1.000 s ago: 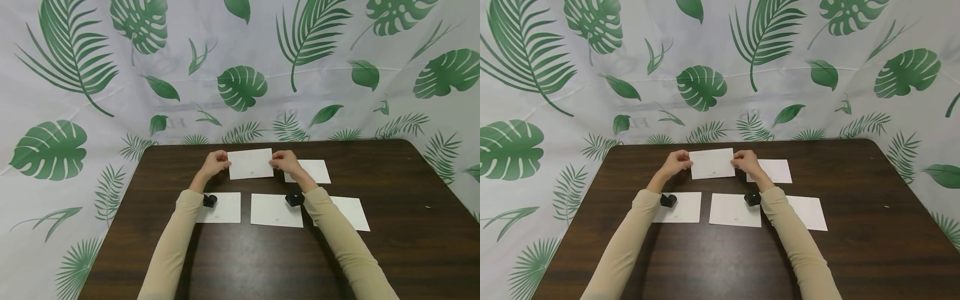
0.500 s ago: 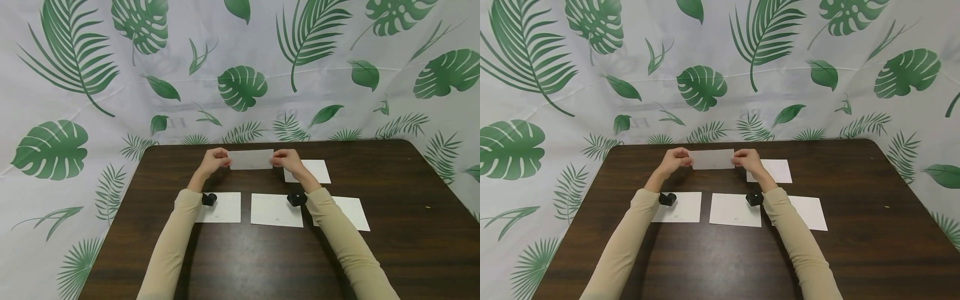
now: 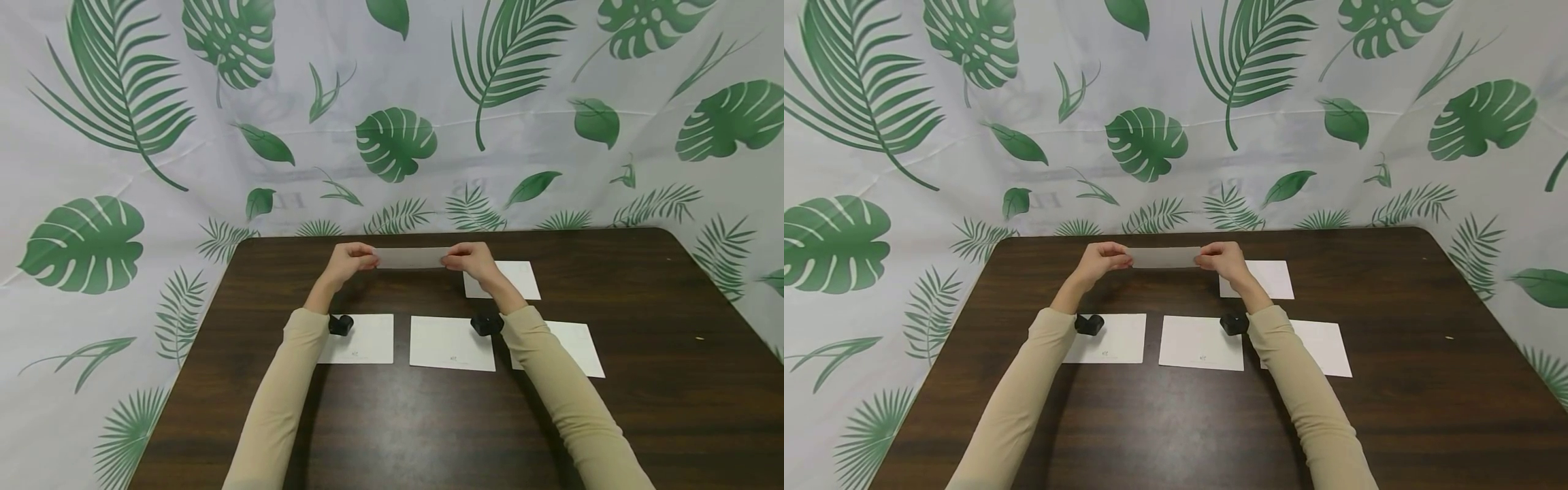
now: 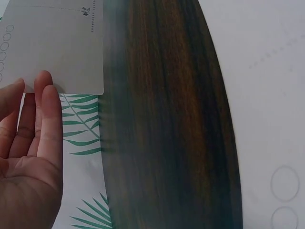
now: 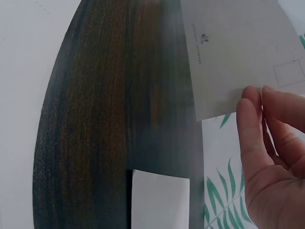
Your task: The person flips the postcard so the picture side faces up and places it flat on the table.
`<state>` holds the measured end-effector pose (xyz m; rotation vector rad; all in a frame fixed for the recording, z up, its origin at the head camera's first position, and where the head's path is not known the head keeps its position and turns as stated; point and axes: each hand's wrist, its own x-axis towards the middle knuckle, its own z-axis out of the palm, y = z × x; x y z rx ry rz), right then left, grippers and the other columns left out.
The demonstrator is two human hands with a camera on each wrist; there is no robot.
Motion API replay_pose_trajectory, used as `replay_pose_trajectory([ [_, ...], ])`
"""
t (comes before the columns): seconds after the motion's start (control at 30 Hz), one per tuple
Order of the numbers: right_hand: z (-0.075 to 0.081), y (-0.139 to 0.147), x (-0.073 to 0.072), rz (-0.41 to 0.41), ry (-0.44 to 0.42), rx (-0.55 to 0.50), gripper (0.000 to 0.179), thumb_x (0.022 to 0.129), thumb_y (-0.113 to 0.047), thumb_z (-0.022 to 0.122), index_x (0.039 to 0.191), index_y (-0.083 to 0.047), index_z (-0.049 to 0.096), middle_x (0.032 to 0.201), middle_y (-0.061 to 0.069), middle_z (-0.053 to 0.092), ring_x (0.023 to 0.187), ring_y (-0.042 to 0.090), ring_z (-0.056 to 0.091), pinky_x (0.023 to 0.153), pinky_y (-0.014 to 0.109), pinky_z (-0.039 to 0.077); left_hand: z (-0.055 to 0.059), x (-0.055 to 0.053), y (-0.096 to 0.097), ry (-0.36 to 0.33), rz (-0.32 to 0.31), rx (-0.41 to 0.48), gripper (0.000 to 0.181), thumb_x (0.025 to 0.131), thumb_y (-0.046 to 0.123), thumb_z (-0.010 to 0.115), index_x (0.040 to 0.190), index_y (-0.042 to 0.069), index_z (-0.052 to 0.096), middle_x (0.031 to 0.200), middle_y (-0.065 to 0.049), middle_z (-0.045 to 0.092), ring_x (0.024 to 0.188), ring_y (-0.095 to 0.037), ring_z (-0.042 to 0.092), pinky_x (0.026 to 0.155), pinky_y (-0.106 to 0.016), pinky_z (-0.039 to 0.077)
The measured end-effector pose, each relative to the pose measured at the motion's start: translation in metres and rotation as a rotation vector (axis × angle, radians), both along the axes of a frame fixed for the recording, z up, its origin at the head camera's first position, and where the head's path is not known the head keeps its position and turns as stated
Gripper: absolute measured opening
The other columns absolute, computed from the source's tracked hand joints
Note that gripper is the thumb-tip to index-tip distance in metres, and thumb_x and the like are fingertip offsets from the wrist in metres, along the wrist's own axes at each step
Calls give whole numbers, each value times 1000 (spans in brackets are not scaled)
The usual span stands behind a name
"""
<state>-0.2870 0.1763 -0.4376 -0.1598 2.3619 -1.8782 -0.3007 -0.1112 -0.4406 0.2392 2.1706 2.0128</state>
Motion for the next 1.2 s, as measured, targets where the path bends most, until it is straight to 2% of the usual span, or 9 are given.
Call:
replay_pose_trajectory([
  [0.13,1,0,1,-5,5,11,20,84,-1,65,97,15,62,82,3,66,73,7,64,75,27,53,1,0,0,-4,-2,11,17,86,-7,61,99,-18,61,82,-11,68,73,-12,66,78,-35,54],
  [0.33,2,1,1,11,6,-17,23,86,0,63,103,16,62,89,8,67,78,10,65,78,28,53,2,0,-1,-21,0,34,21,90,-6,53,104,-20,59,99,-26,65,78,-15,66,76,-30,54],
  [0.43,0,2,0,23,3,-47,22,90,1,58,106,16,62,94,10,68,81,10,66,79,28,52,2,0,-2,-29,3,57,23,93,-3,50,106,-18,60,103,-26,65,80,-17,67,77,-31,54],
  [0.53,-1,4,-2,29,-6,-69,22,92,-2,56,105,15,63,97,12,68,83,9,66,81,28,52,1,0,-2,-26,-3,66,23,93,-1,52,107,-17,61,100,-21,67,82,-16,67,78,-32,53],
  [0.7,-4,6,-1,28,-10,-62,22,90,-9,62,102,9,67,100,13,68,83,8,66,80,27,52,-2,1,-3,12,-25,7,24,87,-1,62,107,-15,62,102,-17,68,81,-10,66,77,-28,53],
  [0.87,-8,8,1,57,18,6,28,86,-10,67,106,11,66,107,17,66,83,8,62,78,23,50,-6,2,-3,38,-34,-79,27,82,-4,66,107,-13,64,108,-23,64,78,-7,61,71,-21,51],
  [1.03,-9,7,5,85,26,64,31,84,-7,69,109,11,64,115,24,62,87,9,59,79,25,48,-11,2,-2,-18,-51,-148,32,81,-5,66,113,-11,62,110,-27,62,83,-13,63,74,-23,50],
  [1.2,-12,6,5,105,1,92,32,84,-5,69,110,11,63,117,26,60,88,9,59,79,26,47,-13,4,-2,-72,-57,-205,37,82,-1,68,118,-6,61,103,-22,66,86,-19,66,82,-31,50],
])
